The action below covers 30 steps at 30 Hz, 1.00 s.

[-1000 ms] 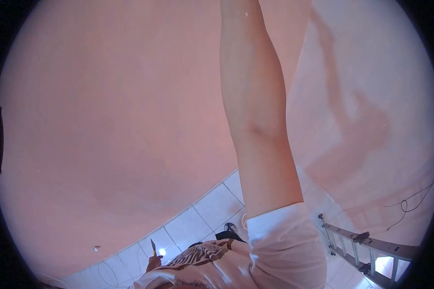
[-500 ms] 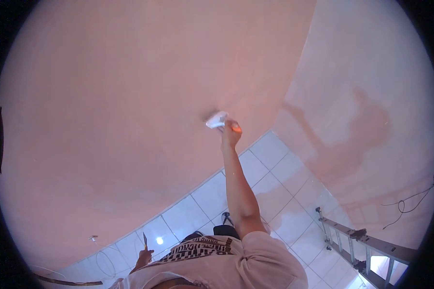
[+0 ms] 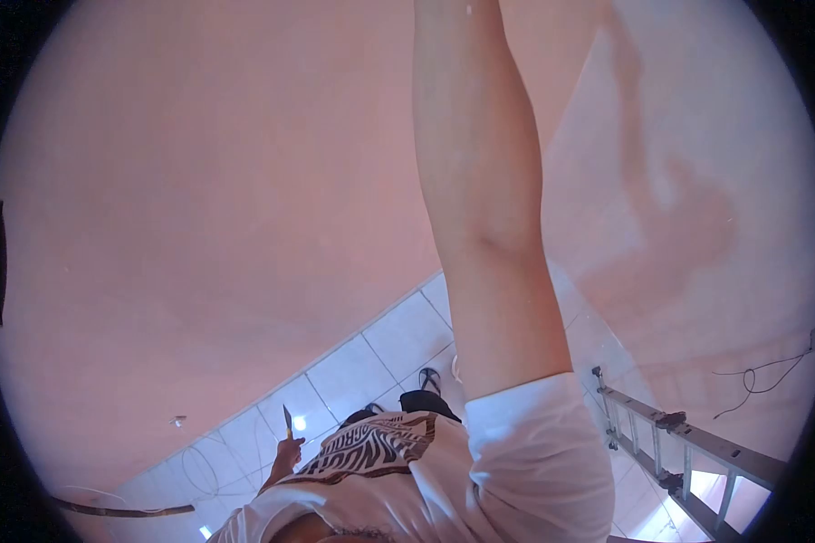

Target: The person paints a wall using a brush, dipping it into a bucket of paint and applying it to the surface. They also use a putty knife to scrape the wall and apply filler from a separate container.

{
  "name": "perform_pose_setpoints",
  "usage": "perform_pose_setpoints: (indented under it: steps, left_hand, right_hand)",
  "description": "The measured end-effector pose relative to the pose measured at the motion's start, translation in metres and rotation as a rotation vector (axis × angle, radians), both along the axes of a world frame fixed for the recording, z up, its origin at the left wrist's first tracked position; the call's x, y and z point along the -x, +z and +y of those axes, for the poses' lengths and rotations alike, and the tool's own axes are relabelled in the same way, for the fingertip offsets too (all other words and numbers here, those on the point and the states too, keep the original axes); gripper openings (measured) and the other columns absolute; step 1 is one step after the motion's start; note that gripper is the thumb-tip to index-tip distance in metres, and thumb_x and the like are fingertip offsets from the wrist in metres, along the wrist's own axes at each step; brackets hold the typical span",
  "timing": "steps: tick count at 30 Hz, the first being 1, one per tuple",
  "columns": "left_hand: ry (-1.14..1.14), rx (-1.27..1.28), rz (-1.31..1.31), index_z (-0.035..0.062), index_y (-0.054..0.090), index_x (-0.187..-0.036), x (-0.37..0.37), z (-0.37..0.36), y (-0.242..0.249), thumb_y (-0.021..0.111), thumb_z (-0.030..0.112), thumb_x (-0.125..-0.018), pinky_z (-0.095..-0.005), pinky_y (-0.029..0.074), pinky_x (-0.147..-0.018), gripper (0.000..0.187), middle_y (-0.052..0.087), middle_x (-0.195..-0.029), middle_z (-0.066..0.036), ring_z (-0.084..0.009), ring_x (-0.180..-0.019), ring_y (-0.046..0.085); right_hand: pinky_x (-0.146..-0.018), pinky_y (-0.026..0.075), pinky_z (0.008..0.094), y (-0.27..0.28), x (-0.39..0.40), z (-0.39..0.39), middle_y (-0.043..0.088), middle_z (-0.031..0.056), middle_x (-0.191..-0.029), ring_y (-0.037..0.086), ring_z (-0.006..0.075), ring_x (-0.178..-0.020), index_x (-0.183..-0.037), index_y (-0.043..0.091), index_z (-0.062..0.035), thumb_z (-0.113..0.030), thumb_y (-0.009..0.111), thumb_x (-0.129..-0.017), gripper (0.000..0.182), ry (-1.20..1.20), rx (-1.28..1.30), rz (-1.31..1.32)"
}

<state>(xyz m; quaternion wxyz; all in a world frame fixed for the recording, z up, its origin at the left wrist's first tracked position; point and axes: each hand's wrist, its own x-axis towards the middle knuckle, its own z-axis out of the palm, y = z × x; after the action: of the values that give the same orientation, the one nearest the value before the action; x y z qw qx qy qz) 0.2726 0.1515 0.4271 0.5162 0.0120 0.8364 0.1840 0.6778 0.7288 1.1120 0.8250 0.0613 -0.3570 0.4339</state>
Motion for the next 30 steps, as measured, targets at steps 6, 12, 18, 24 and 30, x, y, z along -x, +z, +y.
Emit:
perform_pose_setpoints:
  steps: [6,12,18,24,30]
  left_hand:
    - [-0.055,0.045,0.054,0.0103,0.047,-0.066,0.01,-0.03,0.006,0.075,0.016,-0.077,-0.03,0.031,-0.032,0.031,0.041,-0.048,0.002,-0.012,-0.033,0.037]
    - [-0.105,0.137,0.064,0.0083,0.05,-0.066,0.045,-0.058,0.028,0.074,0.015,-0.077,-0.0303,0.029,-0.031,0.027,0.042,-0.048,0.001,-0.0119,-0.033,0.037]
    - [-0.072,0.048,0.121,0.0078,0.05,-0.069,0.078,-0.045,0.043,0.071,0.013,-0.081,-0.0292,0.026,-0.032,0.024,0.038,-0.048,0.003,-0.0108,-0.033,0.032]
    - [-0.051,-0.011,0.098,0.008,0.048,-0.068,0.079,-0.045,0.02,0.071,0.013,-0.081,-0.03,0.027,-0.032,0.027,0.038,-0.048,0.003,-0.0105,-0.034,0.032]
    - [-0.011,-0.077,-0.005,0.0081,0.05,-0.068,0.057,-0.058,0.002,0.073,0.015,-0.079,-0.0289,0.028,-0.032,0.026,0.041,-0.049,0.002,-0.0105,-0.034,0.036]
  right_hand:
    - [-0.088,0.053,0.0439,-0.264,0.015,-0.011,0.056,0.0132,-0.116,0.059,0.0258,-0.105,-0.116,0.049,-0.0015,-0.019,0.051,-0.095,0.027,0.045,0.264,-0.041]
    - [-0.086,0.054,0.0469,-0.539,0.028,-0.075,0.058,0.0163,-0.11,0.061,0.0312,-0.1,-0.113,0.05,-0.001,-0.017,0.057,-0.091,0.028,-0.031,0.978,-0.035]
    - [-0.075,0.059,0.0403,-0.425,0.043,-0.073,0.063,0.0104,-0.092,0.065,0.023,-0.086,-0.094,0.06,0.0,-0.009,0.059,-0.087,0.011,-0.216,0.904,-0.196]
    - [-0.081,0.056,0.0469,-0.126,0.062,-0.088,0.061,0.0106,-0.096,0.062,0.0246,-0.095,-0.1,0.051,-0.004,-0.003,0.061,-0.084,0.019,-0.244,0.264,-0.029]
    - [-0.089,0.051,0.0468,-0.085,0.068,-0.054,0.06,0.0133,-0.109,0.059,0.0283,-0.103,-0.111,0.049,-0.0039,-0.015,0.057,-0.089,0.026,0.008,0.063,-0.075]
